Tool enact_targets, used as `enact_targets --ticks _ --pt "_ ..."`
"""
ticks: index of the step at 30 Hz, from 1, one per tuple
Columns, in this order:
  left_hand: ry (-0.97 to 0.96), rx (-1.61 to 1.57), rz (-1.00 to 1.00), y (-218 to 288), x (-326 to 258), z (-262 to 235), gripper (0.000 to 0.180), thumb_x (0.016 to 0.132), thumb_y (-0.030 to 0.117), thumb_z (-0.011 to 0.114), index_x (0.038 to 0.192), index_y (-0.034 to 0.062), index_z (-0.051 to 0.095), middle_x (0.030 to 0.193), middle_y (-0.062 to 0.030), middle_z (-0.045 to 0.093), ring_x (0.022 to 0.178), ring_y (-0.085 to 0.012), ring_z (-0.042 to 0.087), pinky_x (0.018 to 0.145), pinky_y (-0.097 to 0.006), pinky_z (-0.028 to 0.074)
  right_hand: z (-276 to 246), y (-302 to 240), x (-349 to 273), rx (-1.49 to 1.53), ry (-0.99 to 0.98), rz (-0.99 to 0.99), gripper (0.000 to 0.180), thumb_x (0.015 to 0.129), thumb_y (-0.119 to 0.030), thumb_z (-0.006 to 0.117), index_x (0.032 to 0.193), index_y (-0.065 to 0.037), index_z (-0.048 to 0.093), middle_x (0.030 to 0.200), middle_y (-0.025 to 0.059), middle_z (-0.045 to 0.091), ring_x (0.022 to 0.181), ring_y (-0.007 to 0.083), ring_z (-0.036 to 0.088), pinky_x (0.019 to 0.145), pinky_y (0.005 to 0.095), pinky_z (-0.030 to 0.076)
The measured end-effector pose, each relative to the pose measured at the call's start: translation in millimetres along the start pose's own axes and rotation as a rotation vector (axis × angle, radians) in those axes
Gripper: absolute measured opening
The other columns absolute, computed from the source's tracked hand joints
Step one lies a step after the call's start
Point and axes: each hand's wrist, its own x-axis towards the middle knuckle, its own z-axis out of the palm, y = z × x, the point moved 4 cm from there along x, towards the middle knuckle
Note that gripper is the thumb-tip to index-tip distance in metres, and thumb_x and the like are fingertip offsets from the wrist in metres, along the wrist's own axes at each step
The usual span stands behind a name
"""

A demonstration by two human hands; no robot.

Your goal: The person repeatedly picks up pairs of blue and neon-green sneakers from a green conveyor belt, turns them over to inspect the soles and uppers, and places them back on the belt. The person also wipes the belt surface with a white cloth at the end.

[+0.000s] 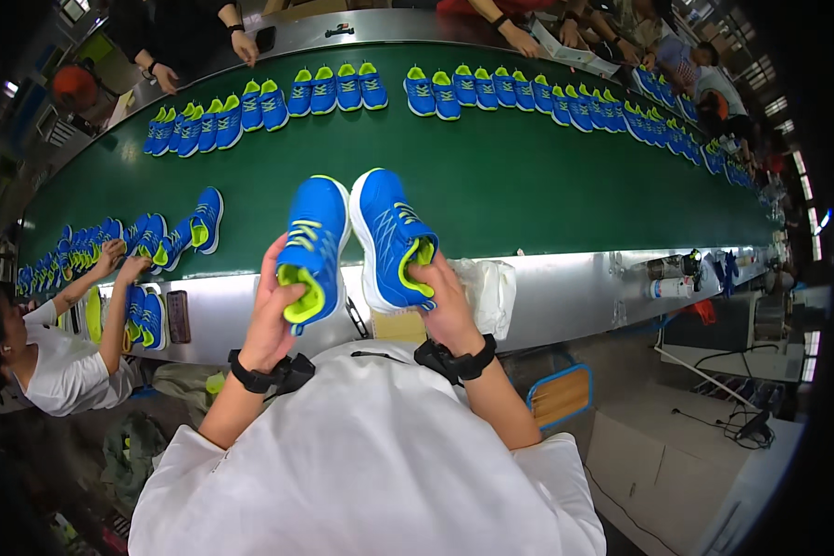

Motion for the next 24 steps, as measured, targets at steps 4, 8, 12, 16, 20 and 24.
enact_targets --ticks 4,8,12,16,20,24 --pt "0.12 -0.135 -0.15 -3 -11 -28 0.071 0.072 0.006 0.051 0.139 0.0093 0.028 0.128 -0.0097 0.045 0.116 -0.0214 0.048 0.101 -0.034 0.039 -3 18 1 0.32 -0.038 0.146 0.016 0.083 0.0 0.053 0.099 -0.002 0.055 0.113 0.0113 0.051 0.104 0.0205 0.053 0.09 0.028 0.043" --pt "0.103 -0.153 -0.201 -3 -8 -36 0.072 0.072 0.011 0.051 0.14 0.01 0.028 0.13 -0.0083 0.044 0.119 -0.0208 0.046 0.102 -0.034 0.038 -20 45 9 -0.147 -0.144 -0.083 0.028 0.081 -0.003 0.058 0.108 -0.002 0.047 0.121 0.0147 0.05 0.111 0.0276 0.051 0.095 0.0341 0.04" --pt "0.1 -0.11 -0.21 0 -7 -40 0.073 0.072 0.013 0.054 0.14 0.0103 0.027 0.131 -0.0078 0.043 0.118 -0.0199 0.047 0.101 -0.033 0.038 -25 41 11 -0.438 -0.302 -0.211 0.054 0.095 -0.026 0.047 0.141 -0.003 0.031 0.134 0.011 0.048 0.121 0.0236 0.05 0.103 0.0375 0.037" --pt "0.032 0.012 -0.098 11 -2 -34 0.077 0.073 0.017 0.061 0.14 0.0109 0.024 0.129 -0.009 0.043 0.117 -0.0195 0.048 0.098 -0.033 0.041 -23 39 12 -0.334 -0.195 -0.183 0.036 0.082 -0.009 0.061 0.116 -0.002 0.049 0.126 0.0175 0.051 0.116 0.0314 0.05 0.099 0.0386 0.038" --pt "-0.049 0.073 0.071 23 2 -18 0.081 0.073 0.02 0.067 0.139 0.0106 0.021 0.126 -0.0109 0.044 0.114 -0.0204 0.051 0.094 -0.034 0.045 -29 49 8 -0.31 -0.107 -0.064 0.042 0.077 -0.003 0.068 0.116 0.001 0.054 0.128 0.0211 0.05 0.119 0.0356 0.047 0.1 0.0388 0.036" --pt "-0.025 0.056 0.038 22 10 -23 0.082 0.072 0.023 0.07 0.138 0.011 0.022 0.13 -0.0126 0.043 0.119 -0.0227 0.048 0.099 -0.038 0.042 -37 57 13 -0.43 -0.223 -0.015 0.052 0.082 -0.008 0.062 0.13 0.003 0.045 0.137 0.0187 0.043 0.128 0.0332 0.039 0.106 0.0372 0.03"
